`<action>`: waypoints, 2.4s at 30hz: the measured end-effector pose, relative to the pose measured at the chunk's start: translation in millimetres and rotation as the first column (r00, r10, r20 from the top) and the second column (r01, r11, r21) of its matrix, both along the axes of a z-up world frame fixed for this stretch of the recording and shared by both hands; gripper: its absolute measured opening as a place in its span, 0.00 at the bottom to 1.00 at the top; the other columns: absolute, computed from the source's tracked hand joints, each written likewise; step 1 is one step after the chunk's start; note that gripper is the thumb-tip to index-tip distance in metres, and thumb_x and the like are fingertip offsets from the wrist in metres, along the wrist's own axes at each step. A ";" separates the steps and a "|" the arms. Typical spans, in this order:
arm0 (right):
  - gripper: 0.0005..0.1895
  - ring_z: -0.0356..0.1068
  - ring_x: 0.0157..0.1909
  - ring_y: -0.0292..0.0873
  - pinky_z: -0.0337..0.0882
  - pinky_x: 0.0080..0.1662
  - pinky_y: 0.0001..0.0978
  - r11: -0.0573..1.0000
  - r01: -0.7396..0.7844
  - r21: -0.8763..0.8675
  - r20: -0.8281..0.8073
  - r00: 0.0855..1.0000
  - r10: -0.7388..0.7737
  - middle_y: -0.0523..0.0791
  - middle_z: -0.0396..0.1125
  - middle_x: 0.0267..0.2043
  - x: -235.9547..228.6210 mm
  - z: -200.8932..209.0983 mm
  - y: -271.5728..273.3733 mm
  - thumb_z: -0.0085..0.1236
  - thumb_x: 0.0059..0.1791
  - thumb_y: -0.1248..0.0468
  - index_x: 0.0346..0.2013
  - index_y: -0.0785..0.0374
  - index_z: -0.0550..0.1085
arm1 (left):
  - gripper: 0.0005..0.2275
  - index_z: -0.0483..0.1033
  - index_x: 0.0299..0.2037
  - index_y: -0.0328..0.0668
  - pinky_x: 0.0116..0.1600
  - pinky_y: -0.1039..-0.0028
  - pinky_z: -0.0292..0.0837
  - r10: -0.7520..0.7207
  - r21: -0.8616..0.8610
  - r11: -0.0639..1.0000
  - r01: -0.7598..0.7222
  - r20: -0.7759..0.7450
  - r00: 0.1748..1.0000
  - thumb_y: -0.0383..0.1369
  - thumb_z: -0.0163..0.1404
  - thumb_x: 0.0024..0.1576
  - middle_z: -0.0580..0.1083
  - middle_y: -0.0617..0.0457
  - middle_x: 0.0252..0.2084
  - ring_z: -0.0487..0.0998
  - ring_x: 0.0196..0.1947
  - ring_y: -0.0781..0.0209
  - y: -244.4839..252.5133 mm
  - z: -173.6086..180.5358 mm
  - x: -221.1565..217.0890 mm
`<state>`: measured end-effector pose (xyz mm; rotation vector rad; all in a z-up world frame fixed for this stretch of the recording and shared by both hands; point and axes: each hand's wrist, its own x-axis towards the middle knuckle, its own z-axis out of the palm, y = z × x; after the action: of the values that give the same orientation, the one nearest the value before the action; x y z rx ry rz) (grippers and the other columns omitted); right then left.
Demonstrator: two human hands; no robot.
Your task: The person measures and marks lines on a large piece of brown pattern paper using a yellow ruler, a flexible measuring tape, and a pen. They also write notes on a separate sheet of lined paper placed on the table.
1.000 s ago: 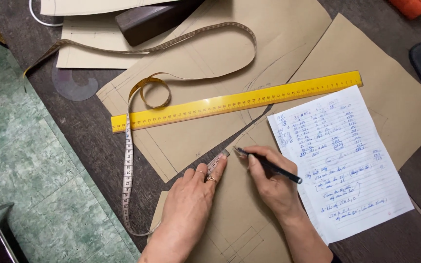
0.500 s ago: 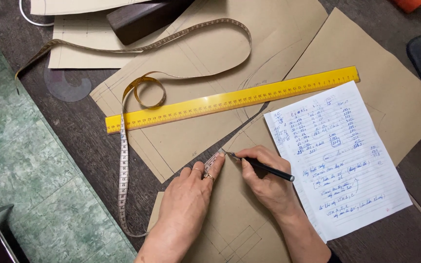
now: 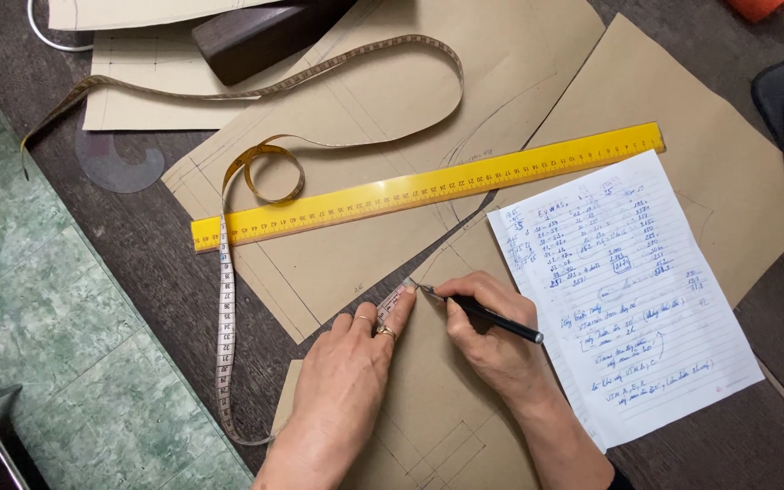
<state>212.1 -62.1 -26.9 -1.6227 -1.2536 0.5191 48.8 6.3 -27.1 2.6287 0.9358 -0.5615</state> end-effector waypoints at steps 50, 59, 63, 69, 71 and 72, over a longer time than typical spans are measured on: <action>0.09 0.69 0.39 0.38 0.69 0.43 0.24 0.743 0.667 0.050 -0.388 0.699 -0.602 0.47 0.66 0.40 38.5 -14.0 -7.6 0.44 0.52 0.65 0.43 0.67 0.70 | 0.09 0.76 0.42 0.48 0.43 0.70 0.72 0.437 -0.128 0.859 -0.496 0.688 0.579 0.36 0.53 0.53 0.68 0.55 0.40 0.73 0.40 0.60 -11.4 -33.2 -30.7; 0.09 0.70 0.39 0.39 0.70 0.43 0.25 0.762 0.644 0.074 -0.401 0.718 -0.568 0.47 0.66 0.38 46.4 -17.6 -10.7 0.44 0.53 0.65 0.44 0.67 0.69 | 0.05 0.75 0.32 0.49 0.46 0.69 0.69 0.533 -0.159 0.817 -0.555 0.577 0.619 0.37 0.55 0.50 0.71 0.58 0.38 0.72 0.40 0.59 -8.4 -36.2 -31.6; 0.13 0.70 0.36 0.36 0.71 0.41 0.25 0.901 0.434 0.013 -0.283 0.866 -0.413 0.46 0.71 0.37 43.2 1.1 -12.1 0.42 0.52 0.63 0.46 0.64 0.72 | 0.06 0.76 0.35 0.51 0.47 0.71 0.69 0.568 -0.186 0.801 -0.569 0.534 0.626 0.38 0.54 0.50 0.72 0.58 0.38 0.74 0.39 0.61 -4.6 -35.4 -34.1; 0.10 0.71 0.38 0.43 0.71 0.42 0.31 0.984 -0.088 0.156 0.032 0.996 0.084 0.47 0.74 0.41 32.8 5.6 -4.8 0.51 0.49 0.70 0.45 0.63 0.73 | 0.14 0.72 0.47 0.49 0.49 0.66 0.69 0.403 -0.067 0.900 -0.430 0.499 0.767 0.36 0.52 0.50 0.72 0.54 0.41 0.72 0.42 0.55 0.4 -26.1 -29.5; 0.11 0.70 0.37 0.43 0.70 0.41 0.32 0.980 -0.118 0.158 0.083 0.991 0.106 0.47 0.73 0.40 30.8 2.9 -4.0 0.53 0.47 0.70 0.44 0.64 0.73 | 0.15 0.72 0.47 0.49 0.49 0.66 0.69 0.398 -0.067 0.905 -0.419 0.477 0.784 0.35 0.52 0.48 0.72 0.55 0.40 0.72 0.43 0.55 5.5 -26.0 -27.7; 0.12 0.68 0.37 0.44 0.69 0.40 0.33 0.976 -0.149 0.157 0.133 0.983 0.128 0.47 0.72 0.39 29.8 1.6 -3.5 0.56 0.46 0.69 0.44 0.65 0.72 | 0.16 0.72 0.46 0.49 0.49 0.65 0.69 0.395 -0.070 0.910 -0.409 0.453 0.799 0.33 0.52 0.46 0.73 0.55 0.40 0.73 0.43 0.54 8.1 -25.9 -26.8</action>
<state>241.9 -65.6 -25.3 -1.4513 -1.4699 0.3933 22.0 14.4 -53.0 2.3108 1.2856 0.1815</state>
